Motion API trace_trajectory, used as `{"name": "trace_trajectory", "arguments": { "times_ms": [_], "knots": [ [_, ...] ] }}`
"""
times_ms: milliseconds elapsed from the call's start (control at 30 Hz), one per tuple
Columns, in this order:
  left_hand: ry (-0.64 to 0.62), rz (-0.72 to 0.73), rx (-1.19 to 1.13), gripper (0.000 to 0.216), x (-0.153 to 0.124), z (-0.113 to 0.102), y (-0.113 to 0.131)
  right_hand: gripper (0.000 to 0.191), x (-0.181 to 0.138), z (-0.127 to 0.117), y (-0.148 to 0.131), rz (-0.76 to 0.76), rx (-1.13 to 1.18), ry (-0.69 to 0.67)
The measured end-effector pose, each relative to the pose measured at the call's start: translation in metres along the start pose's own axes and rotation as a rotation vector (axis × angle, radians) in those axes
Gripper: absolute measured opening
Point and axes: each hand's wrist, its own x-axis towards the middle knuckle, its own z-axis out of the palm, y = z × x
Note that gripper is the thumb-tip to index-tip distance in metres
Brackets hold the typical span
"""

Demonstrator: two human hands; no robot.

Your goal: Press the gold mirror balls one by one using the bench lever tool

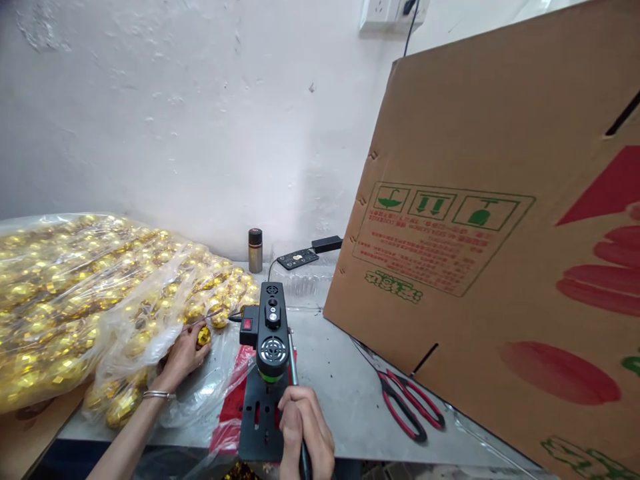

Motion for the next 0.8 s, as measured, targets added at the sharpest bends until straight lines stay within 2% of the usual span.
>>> {"name": "trace_trajectory", "arguments": {
  "times_ms": [100,167,267,333,533,667,800],
  "knots": [
    [0.008,0.012,-0.112,0.047,-0.017,-0.001,0.001,0.034,0.002,-0.001,-0.001,-0.015,-0.009,-0.015],
    [-0.009,-0.034,-0.344,0.053,-0.032,-0.001,0.008,0.034,0.007,-0.003,-0.003,-0.024,-0.009,-0.031],
    [-0.133,-0.154,-0.709,0.062,-0.059,0.002,0.025,0.035,0.019,-0.006,-0.009,-0.064,-0.020,-0.093],
    [-0.230,-0.130,-0.785,0.058,-0.074,0.004,0.039,0.036,0.030,-0.007,-0.015,-0.089,-0.029,-0.129],
    [-0.425,0.058,-0.699,0.048,-0.100,0.019,0.068,0.034,0.046,-0.007,-0.026,-0.123,-0.058,-0.175],
    [-0.447,0.147,-0.587,0.046,-0.104,0.029,0.077,0.032,0.040,-0.009,-0.023,-0.119,-0.055,-0.176],
    [-0.471,0.229,-0.526,0.053,-0.103,0.028,0.088,0.030,0.035,-0.012,-0.020,-0.103,-0.055,-0.194]
  ]
}}
